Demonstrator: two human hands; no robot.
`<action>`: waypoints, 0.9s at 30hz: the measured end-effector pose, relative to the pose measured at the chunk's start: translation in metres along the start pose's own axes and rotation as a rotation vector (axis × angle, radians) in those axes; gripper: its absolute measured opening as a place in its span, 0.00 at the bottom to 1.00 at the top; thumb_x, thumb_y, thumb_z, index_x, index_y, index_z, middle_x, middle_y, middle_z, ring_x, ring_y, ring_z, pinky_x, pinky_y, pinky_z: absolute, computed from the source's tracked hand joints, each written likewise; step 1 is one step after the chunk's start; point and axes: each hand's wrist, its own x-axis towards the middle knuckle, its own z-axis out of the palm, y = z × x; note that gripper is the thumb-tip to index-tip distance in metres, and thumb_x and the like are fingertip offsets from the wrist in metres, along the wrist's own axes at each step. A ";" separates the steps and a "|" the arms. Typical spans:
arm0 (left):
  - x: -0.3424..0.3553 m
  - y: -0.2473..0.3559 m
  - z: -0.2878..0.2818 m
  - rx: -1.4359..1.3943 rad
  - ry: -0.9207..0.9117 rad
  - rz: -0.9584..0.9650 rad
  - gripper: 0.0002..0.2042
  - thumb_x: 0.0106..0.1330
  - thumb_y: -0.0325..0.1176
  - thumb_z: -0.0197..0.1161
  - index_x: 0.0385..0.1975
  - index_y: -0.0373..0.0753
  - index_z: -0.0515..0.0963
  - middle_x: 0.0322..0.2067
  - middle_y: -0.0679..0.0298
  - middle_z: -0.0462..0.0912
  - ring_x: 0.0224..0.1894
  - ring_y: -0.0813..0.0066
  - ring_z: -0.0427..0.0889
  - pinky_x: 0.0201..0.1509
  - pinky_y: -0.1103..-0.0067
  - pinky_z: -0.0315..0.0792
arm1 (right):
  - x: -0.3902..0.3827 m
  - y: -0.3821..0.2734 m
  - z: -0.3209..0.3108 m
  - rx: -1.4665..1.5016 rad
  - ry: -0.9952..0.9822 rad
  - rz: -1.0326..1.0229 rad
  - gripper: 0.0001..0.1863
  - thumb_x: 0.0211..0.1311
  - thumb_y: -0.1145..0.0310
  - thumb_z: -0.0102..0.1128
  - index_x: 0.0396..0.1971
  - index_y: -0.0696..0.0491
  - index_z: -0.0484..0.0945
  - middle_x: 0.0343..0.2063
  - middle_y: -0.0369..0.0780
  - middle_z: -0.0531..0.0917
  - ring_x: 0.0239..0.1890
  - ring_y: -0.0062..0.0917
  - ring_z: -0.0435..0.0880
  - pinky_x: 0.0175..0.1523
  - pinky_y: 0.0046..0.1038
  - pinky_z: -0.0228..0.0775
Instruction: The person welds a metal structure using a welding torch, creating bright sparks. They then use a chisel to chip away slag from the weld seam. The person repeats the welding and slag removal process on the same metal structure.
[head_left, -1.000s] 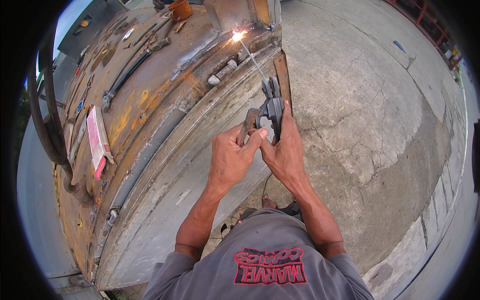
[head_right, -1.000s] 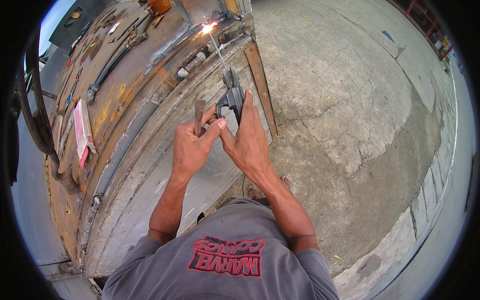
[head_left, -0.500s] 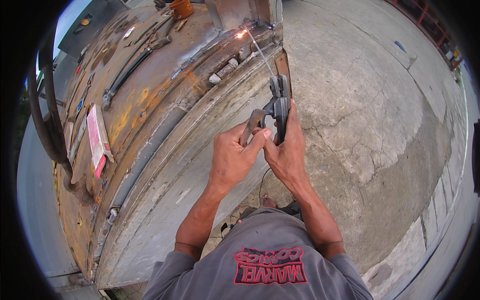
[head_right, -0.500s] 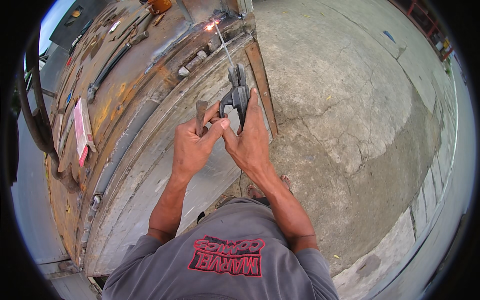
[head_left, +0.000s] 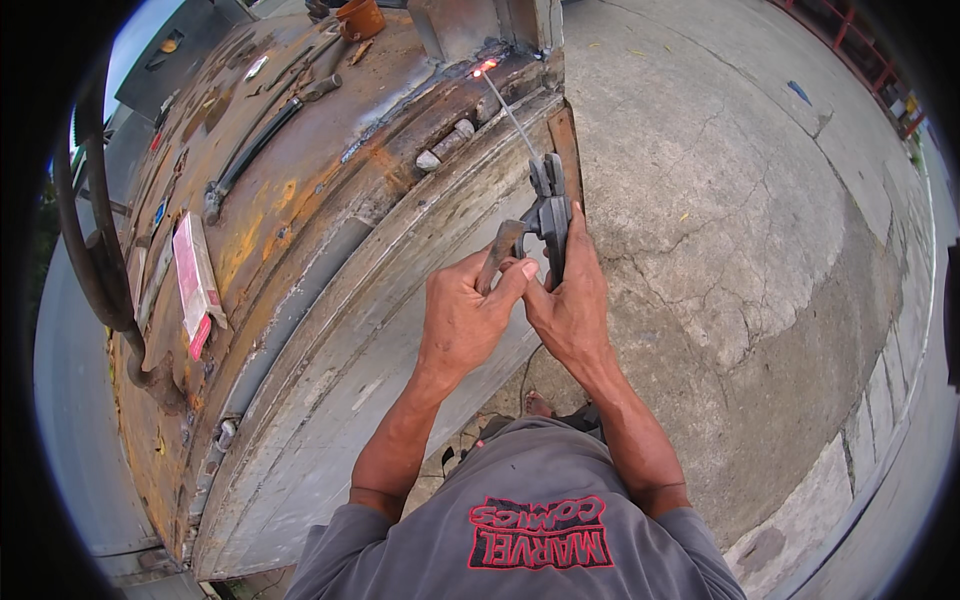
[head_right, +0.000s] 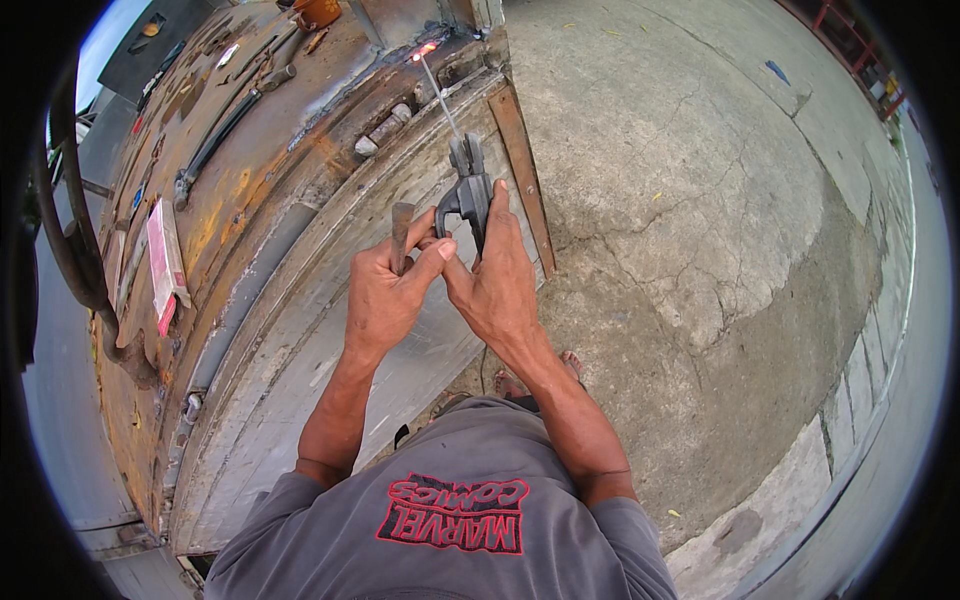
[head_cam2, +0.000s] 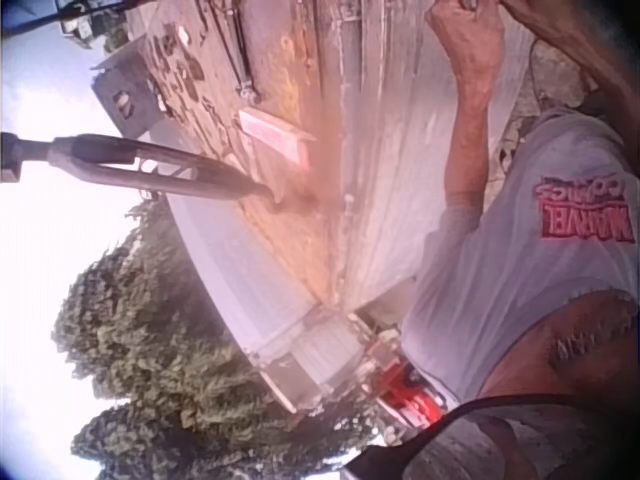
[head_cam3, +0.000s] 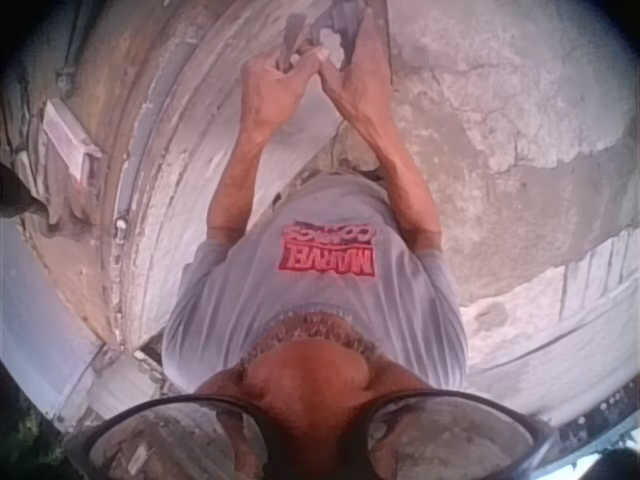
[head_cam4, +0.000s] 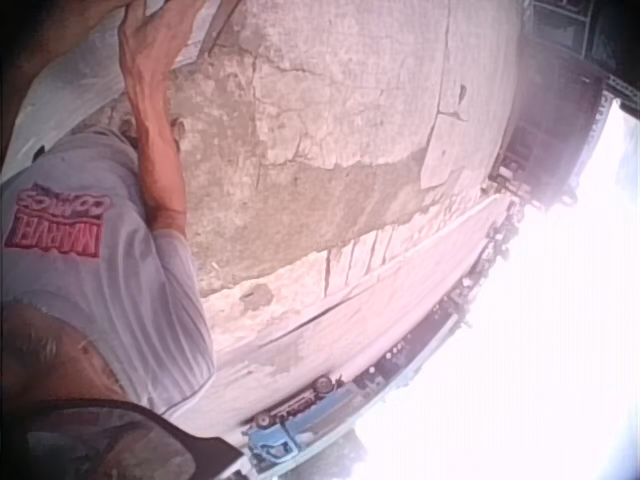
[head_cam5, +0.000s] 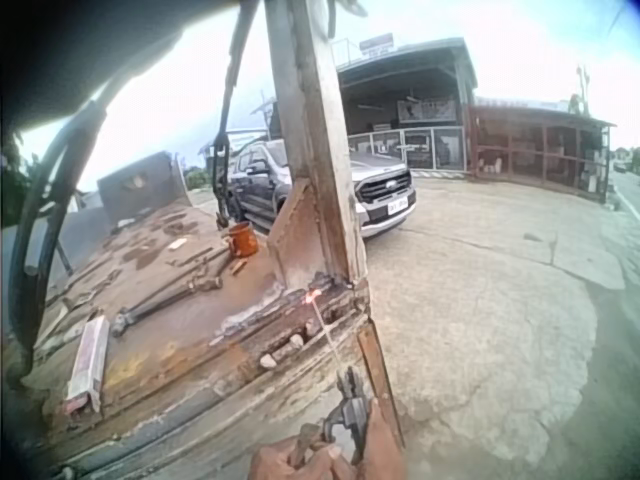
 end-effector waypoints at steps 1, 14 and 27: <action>0.000 -0.001 -0.001 -0.003 0.004 -0.006 0.28 0.72 0.43 0.75 0.64 0.29 0.83 0.31 0.67 0.88 0.25 0.90 0.68 0.29 0.81 0.64 | 0.001 -0.008 -0.003 0.022 -0.043 0.067 0.48 0.72 0.61 0.69 0.80 0.68 0.53 0.46 0.49 0.80 0.36 0.30 0.81 0.33 0.31 0.75; 0.001 0.001 -0.003 0.058 0.022 0.006 0.27 0.72 0.43 0.76 0.63 0.30 0.83 0.26 0.71 0.82 0.24 0.89 0.66 0.28 0.81 0.61 | 0.001 -0.002 -0.001 -0.019 -0.060 0.045 0.48 0.72 0.61 0.68 0.80 0.69 0.52 0.47 0.51 0.80 0.38 0.30 0.81 0.35 0.31 0.75; -0.001 0.006 0.000 -0.014 -0.002 0.025 0.26 0.72 0.39 0.75 0.64 0.30 0.82 0.36 0.65 0.91 0.28 0.91 0.72 0.33 0.83 0.70 | -0.001 -0.008 -0.003 0.053 0.016 0.070 0.47 0.69 0.67 0.69 0.81 0.66 0.53 0.48 0.46 0.80 0.36 0.25 0.78 0.38 0.29 0.75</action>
